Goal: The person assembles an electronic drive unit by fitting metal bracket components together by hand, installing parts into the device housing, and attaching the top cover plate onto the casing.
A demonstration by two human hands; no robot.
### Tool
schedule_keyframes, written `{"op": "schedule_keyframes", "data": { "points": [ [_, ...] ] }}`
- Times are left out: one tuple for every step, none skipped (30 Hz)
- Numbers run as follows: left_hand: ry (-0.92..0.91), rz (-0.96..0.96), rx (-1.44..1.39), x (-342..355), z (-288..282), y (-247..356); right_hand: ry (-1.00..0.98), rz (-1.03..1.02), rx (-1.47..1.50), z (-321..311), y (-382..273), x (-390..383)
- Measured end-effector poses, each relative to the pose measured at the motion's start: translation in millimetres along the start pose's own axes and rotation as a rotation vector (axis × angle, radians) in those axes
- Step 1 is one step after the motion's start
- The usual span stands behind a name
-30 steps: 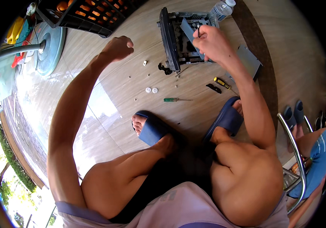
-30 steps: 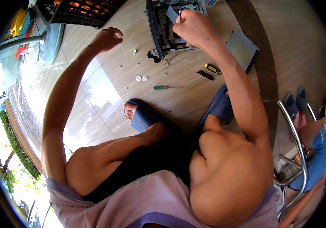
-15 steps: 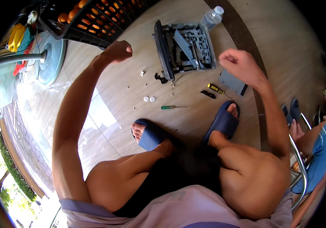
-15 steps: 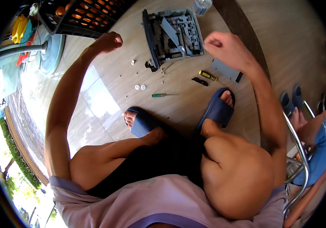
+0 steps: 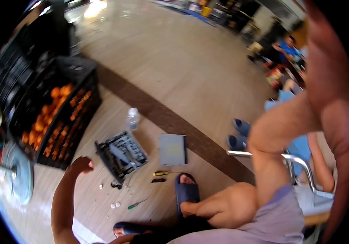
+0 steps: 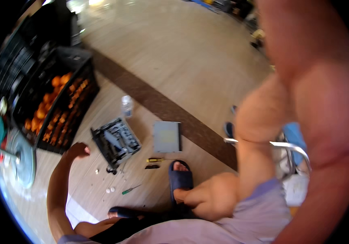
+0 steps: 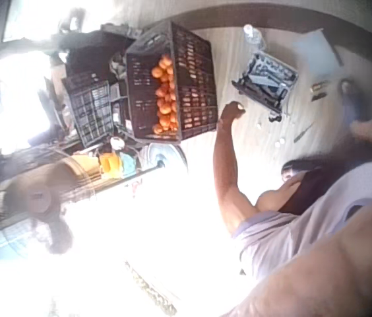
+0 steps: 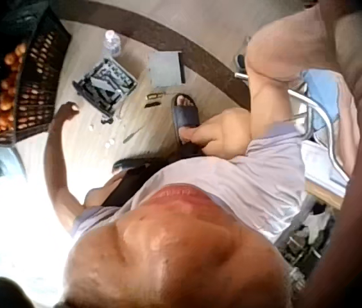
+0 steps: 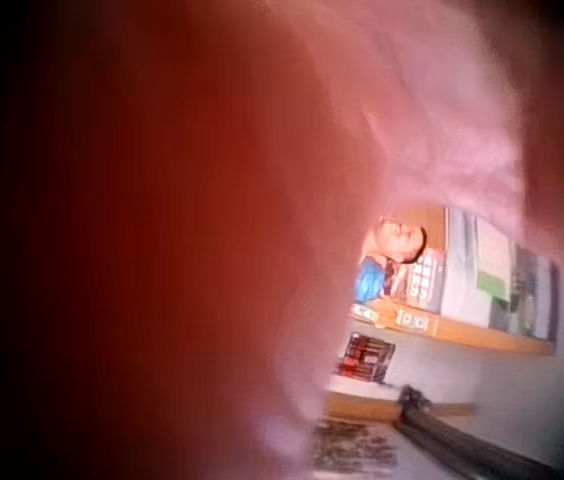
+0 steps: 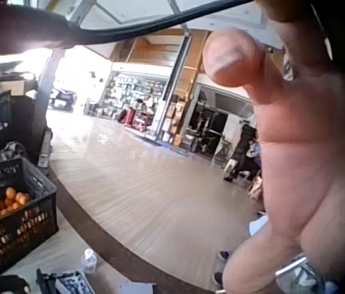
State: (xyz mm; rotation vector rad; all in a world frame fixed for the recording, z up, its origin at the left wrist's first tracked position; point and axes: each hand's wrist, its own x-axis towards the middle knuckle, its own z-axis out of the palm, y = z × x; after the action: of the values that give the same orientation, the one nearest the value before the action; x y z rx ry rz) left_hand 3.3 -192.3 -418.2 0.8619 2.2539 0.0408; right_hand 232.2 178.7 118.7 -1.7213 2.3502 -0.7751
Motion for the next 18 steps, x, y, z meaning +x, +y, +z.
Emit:
{"op": "schedule_keyframes", "data": {
  "points": [
    [0.011, 0.009, -0.011, 0.3, 2.4, 6.1, -0.006, -0.031, 0.013, -2.6, -1.5, -7.3],
    [-0.018, 0.018, -0.014, -5.5, 7.0, 3.8, 0.016, -0.074, 0.049, -4.5, -0.3, -10.5],
    [-0.034, -0.054, -0.087, -7.6, 5.9, -4.5, 0.041, -0.126, 0.092, -1.8, 3.2, -7.2],
    [0.013, -0.105, -0.053, 2.2, 25.2, -37.1, 0.06, -0.212, 0.122, -1.9, 5.9, -6.4],
    [0.154, -0.005, 0.08, -4.7, 41.7, -40.8, 0.087, -0.244, 0.131, 2.7, 13.8, -12.2],
    [0.103, -0.076, -0.01, -3.1, 40.3, -30.1, 0.122, -0.286, 0.125, 4.5, 12.2, -23.9],
    [0.081, -0.069, 0.048, -0.1, 38.2, -19.9, 0.16, -0.329, 0.117, 2.0, 11.1, -32.7],
    [-0.082, -0.075, -0.001, 5.9, 18.2, 8.7, 0.216, -0.355, 0.089, -2.6, -0.4, -48.2],
    [-0.113, -0.046, 0.04, -4.2, 14.9, 9.2, 0.288, -0.412, 0.057, 1.2, -3.9, -57.3],
    [-0.175, -0.073, 0.09, -9.6, 25.1, -15.7, 0.365, -0.509, 0.019, 7.6, -6.1, -60.8],
    [-0.222, -0.052, 0.116, -16.5, 35.3, -29.1, 0.455, -0.587, -0.026, 11.4, -7.6, -61.7],
    [-0.252, -0.063, 0.088, -23.2, 28.8, -13.8, 0.551, -0.647, -0.095, 13.9, -13.2, -62.7],
    [-0.251, -0.093, 0.064, -34.1, 23.4, -14.0, 0.659, -0.726, -0.187, 19.6, -17.3, -60.3],
    [-0.208, -0.091, 0.095, -42.3, 16.2, -13.6, 0.778, -0.807, -0.299, 23.3, -20.8, -57.1],
    [-0.165, -0.084, 0.122, -47.5, 7.3, -6.5, 0.899, -0.859, -0.418, 27.5, -22.8, -53.2],
    [-0.05, -0.071, 0.207, -49.9, -3.1, 1.4, 1.023, -0.898, -0.536, 31.8, -23.2, -50.2],
    [0.063, -0.058, 0.292, -55.4, -22.7, 19.6, 1.15, -0.923, -0.633, 34.5, -21.0, -48.6],
    [0.207, -0.002, 0.331, -63.5, -52.9, 53.0, 1.273, -0.917, -0.693, 36.7, -17.6, -52.0]
  ]
}}
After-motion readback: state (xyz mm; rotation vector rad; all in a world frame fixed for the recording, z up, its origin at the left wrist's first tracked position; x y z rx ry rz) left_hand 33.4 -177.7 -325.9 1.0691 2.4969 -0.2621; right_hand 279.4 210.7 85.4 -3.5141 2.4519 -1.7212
